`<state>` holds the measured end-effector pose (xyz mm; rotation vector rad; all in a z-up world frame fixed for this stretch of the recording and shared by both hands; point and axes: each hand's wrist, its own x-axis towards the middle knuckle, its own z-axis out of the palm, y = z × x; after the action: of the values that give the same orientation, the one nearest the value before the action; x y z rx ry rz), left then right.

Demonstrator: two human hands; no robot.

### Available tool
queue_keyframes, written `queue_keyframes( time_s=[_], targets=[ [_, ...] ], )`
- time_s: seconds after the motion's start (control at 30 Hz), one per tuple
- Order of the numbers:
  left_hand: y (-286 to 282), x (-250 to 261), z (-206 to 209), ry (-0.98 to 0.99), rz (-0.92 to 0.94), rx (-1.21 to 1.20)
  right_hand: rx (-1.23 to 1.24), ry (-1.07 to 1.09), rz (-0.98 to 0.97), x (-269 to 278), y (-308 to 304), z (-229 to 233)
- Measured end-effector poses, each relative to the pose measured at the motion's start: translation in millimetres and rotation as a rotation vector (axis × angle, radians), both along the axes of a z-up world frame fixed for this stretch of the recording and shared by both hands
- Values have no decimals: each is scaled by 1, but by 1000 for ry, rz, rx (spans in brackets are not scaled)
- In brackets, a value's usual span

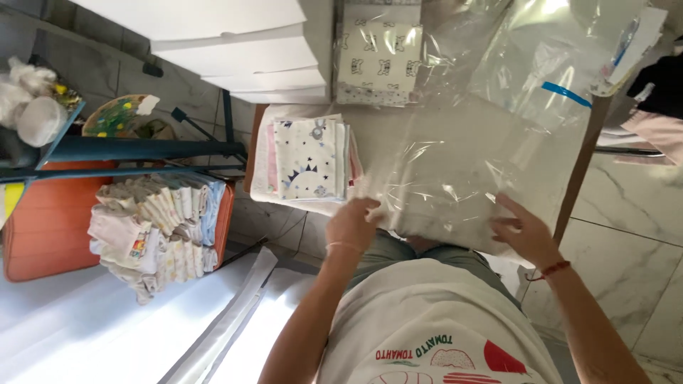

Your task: Packaging small fabric items into clear plastic bags

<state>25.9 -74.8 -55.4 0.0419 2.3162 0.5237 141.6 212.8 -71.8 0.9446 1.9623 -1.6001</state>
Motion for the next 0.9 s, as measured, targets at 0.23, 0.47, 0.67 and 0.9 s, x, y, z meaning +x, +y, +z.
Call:
queue_keyframes(
  time_s=[0.23,0.47,0.67,0.9],
  targets=[
    [-74,-65,42,815,358,-32,820,295,28,-1,-3,49],
    [-83,-88,28,286,491,-52,485,518,8,-60,-49,77],
    [-36,-72,70,384,381,210,-119,292,41,-97,-105,73],
    [36,-28,46,-17,533,1011,-346,111,-171,-106,-109,83]
  ],
)
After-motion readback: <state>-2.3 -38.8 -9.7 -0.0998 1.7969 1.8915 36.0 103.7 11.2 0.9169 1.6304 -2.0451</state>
